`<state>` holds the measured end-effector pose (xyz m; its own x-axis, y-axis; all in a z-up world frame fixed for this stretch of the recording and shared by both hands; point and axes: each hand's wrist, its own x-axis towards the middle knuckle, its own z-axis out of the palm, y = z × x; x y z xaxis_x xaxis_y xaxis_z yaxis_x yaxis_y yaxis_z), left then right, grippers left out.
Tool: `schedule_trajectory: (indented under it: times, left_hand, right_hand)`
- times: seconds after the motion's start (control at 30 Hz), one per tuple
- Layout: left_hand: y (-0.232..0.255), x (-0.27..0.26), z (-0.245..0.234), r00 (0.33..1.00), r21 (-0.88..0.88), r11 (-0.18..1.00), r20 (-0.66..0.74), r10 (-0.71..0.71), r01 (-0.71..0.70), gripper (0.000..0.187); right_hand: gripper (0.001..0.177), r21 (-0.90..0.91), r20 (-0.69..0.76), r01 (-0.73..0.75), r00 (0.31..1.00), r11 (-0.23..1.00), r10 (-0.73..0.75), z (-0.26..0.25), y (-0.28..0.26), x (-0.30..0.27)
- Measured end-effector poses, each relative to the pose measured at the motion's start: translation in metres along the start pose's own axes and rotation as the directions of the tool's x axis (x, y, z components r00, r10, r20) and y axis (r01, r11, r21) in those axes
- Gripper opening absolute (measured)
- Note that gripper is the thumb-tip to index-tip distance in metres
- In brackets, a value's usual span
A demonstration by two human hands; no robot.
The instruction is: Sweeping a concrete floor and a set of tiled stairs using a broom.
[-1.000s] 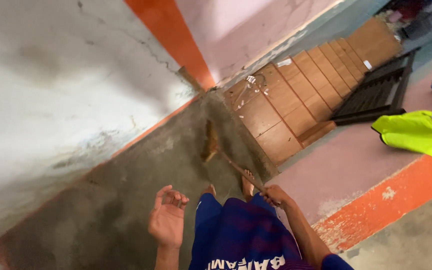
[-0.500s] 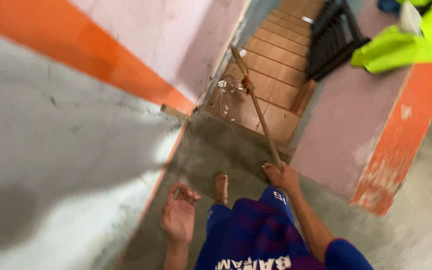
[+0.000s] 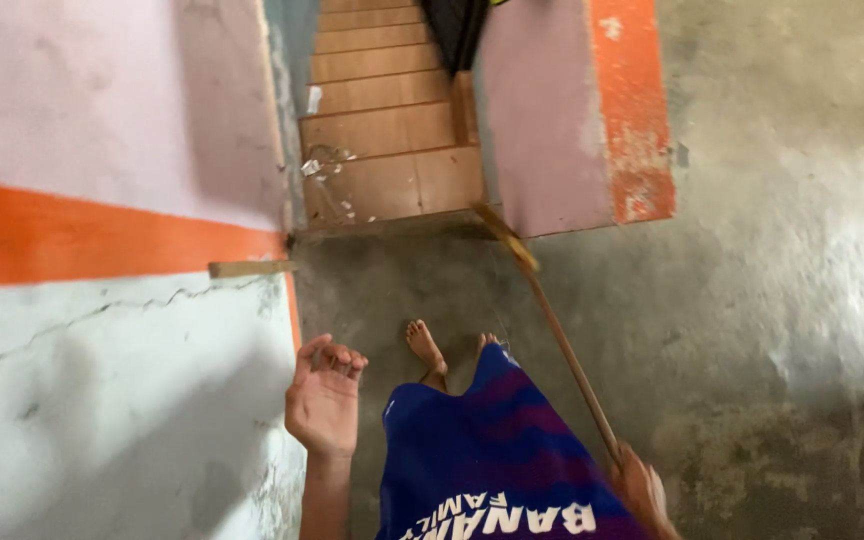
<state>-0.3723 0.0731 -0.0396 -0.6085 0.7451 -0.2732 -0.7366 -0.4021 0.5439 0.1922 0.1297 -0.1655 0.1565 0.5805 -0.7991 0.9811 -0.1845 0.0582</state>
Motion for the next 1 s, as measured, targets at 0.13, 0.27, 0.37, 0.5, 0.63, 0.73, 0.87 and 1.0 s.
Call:
schedule_trajectory:
  times: [0.13,0.27,0.37,0.5,0.63,0.73,0.87,1.0]
  left_hand:
    - [-0.014,0.011,0.026,0.993,-0.026,0.994,0.046,-0.106,0.107,0.053]
    - [-0.022,0.008,0.041,0.988,0.021,0.99,0.055,-0.141,0.14,0.051]
    - [-0.03,0.0,0.046,0.992,0.056,0.991,0.038,-0.12,0.118,0.053]
    - [-0.045,-0.025,0.06,0.991,0.125,0.984,0.01,-0.131,0.128,0.055]
    - [-0.077,-0.056,0.074,0.991,0.146,0.98,-0.03,-0.134,0.137,0.054]
    - [-0.107,-0.082,0.088,0.992,0.157,0.979,-0.036,-0.125,0.129,0.054]
    - [-0.147,-0.118,0.102,0.993,0.148,0.982,-0.008,-0.114,0.114,0.052]
    - [-0.183,-0.153,0.112,0.997,0.159,0.984,0.011,-0.082,0.079,0.054]
  right_hand:
    - [0.057,0.063,0.077,-0.166,0.984,0.984,0.161,0.108,0.153,0.044]
    - [0.044,-0.01,0.101,-0.472,0.877,0.882,0.471,0.118,0.119,0.068]
    - [0.04,0.117,0.105,-0.582,0.813,0.805,0.572,0.145,0.095,0.142]
    - [0.034,0.384,0.19,-0.437,0.9,0.813,0.393,0.127,0.009,0.184]
    - [0.044,0.02,0.188,0.178,0.966,0.984,-0.178,0.124,-0.053,0.199]
    - [0.041,0.024,0.136,0.388,0.912,0.921,-0.388,0.106,-0.084,0.182]
    - [0.04,-0.013,0.049,0.684,0.729,0.73,-0.682,0.149,-0.089,0.247]
    - [0.035,0.406,0.223,0.511,0.748,0.757,-0.625,0.039,-0.082,0.165]
